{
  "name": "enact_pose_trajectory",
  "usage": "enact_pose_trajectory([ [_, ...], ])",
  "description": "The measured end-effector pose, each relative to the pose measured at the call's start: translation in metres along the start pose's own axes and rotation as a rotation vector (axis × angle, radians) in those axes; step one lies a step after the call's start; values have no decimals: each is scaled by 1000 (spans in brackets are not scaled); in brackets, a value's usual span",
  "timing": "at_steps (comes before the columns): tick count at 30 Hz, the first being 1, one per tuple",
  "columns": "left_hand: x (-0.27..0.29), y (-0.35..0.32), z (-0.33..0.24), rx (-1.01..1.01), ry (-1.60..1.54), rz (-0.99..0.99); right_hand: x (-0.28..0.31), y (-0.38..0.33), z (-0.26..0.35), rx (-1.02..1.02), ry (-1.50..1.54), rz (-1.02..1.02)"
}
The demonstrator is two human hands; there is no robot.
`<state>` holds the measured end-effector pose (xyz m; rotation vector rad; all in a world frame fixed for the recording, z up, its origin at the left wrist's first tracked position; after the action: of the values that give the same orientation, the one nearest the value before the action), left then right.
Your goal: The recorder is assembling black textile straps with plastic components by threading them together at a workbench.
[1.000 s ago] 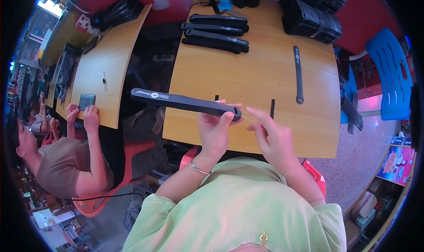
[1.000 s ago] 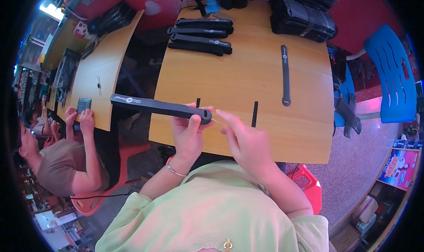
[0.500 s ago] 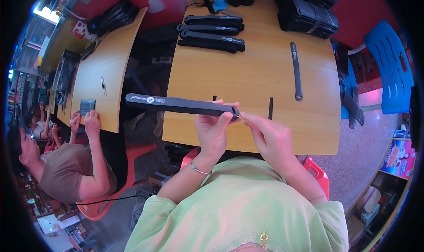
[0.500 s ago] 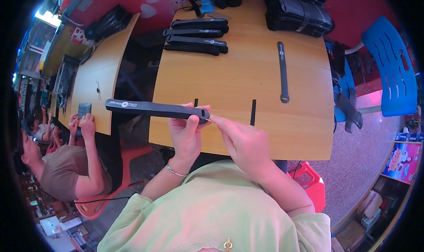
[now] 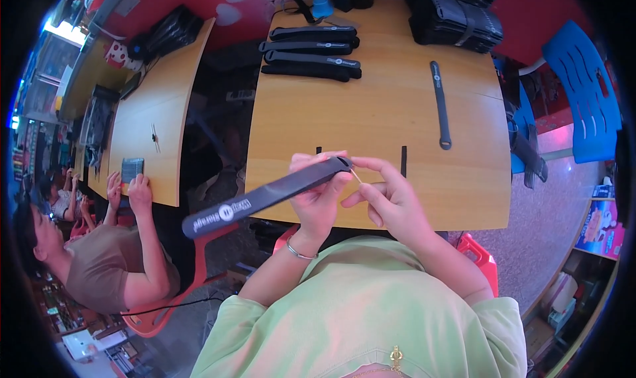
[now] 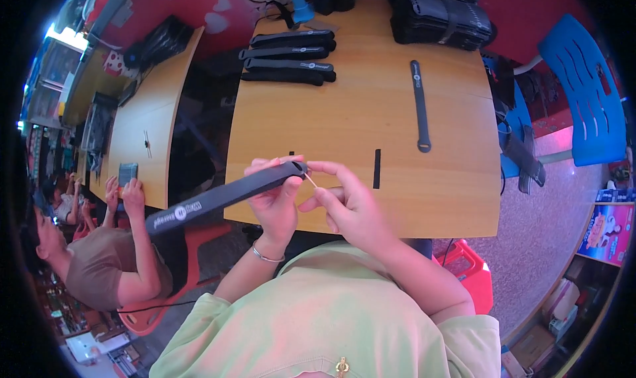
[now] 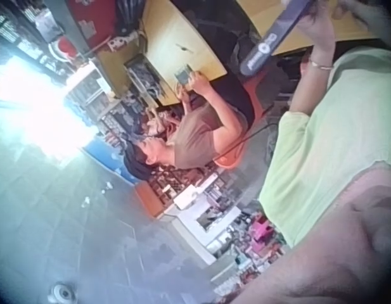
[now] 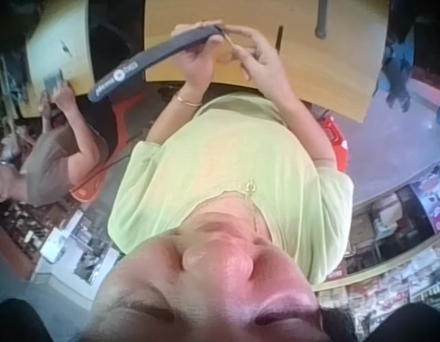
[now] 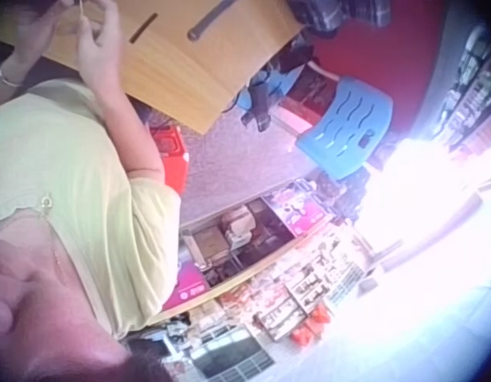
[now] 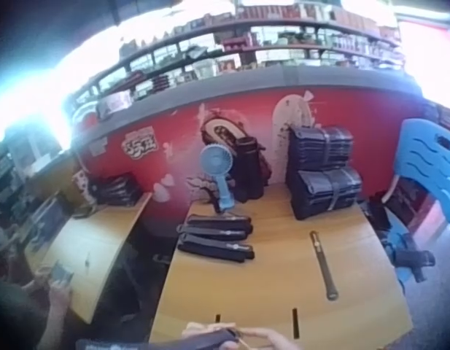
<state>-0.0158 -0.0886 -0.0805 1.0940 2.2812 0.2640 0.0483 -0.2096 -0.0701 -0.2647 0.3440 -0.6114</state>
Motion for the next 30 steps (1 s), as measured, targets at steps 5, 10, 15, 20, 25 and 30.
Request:
enact_pose_trajectory([
  [5, 4, 5, 3, 60, -32, 1, -1, 4, 11, 613, -637, -300],
  [10, 1, 9, -3, -21, 19, 35, -3, 11, 2, 37, 137, 41],
  [15, 4, 12, 3, 86, -48, 81, -5, 6, 21, 689, -592, -310],
  [20, 17, 14, 17, 437, -205, 18, -5, 12, 18, 340, -494, -243],
  [25, 2, 10, 11, 281, -81, -153, -5, 18, 13, 440, -542, -324],
  [30, 2, 11, 13, 355, 57, -40, -1, 21, 8, 609, -669, -367],
])
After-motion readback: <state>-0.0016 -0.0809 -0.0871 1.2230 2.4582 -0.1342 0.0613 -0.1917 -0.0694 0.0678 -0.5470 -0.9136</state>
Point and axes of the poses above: each hand's wrist, its own y-axis towards the middle knuckle, its own x-axis out of the back of the hand, z = x × y, the point moved 5 cm from there along y, towards the middle knuckle, and after that the axes turned 7 degrees about -y, right-handed, at the moved point
